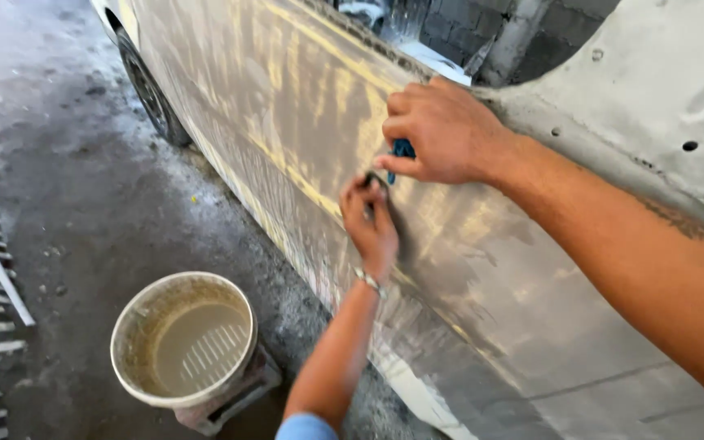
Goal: The person scrubs the side panel of a car with a black sponge, repeatedly dipping it into a bucket of water. They also use a blue cloth to wipe the surface while scrubbing.
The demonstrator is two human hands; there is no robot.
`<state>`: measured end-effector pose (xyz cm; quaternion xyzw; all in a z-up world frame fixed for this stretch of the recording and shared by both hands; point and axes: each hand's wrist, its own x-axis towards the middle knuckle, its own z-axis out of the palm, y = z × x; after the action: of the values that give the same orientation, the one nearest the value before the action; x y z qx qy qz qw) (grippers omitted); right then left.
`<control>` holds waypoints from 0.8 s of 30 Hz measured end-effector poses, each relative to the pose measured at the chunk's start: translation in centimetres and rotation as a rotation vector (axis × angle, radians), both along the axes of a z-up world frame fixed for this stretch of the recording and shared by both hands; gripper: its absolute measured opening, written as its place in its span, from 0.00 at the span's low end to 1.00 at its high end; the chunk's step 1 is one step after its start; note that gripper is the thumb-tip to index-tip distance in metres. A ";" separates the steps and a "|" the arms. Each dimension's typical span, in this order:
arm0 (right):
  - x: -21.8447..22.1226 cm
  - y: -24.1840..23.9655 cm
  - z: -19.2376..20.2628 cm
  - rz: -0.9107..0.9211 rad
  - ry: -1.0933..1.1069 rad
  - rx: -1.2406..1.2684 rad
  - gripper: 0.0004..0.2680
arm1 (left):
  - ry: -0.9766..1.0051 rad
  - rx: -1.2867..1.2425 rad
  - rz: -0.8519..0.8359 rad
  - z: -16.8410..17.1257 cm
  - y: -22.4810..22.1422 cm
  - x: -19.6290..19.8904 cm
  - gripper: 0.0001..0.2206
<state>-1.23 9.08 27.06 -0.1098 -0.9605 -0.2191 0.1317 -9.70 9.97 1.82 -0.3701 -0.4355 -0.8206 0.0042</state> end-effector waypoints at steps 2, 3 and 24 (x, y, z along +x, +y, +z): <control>0.3 -0.2 -0.4 -0.028 0.017 -0.035 0.14 | -0.024 -0.029 0.032 1.0 0.0 -0.8 0.01; 0.2 0.0 0.1 -0.061 0.056 -0.025 0.14 | -0.026 -0.012 0.058 2.3 0.8 -1.7 0.01; 0.4 0.4 0.1 -0.046 0.166 0.093 0.14 | -0.052 -0.012 0.007 4.0 0.0 0.0 0.02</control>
<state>-0.79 9.51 27.12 -0.1432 -0.9324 -0.2564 0.2107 -9.73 9.95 5.83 -0.3474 -0.4416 -0.8272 -0.0065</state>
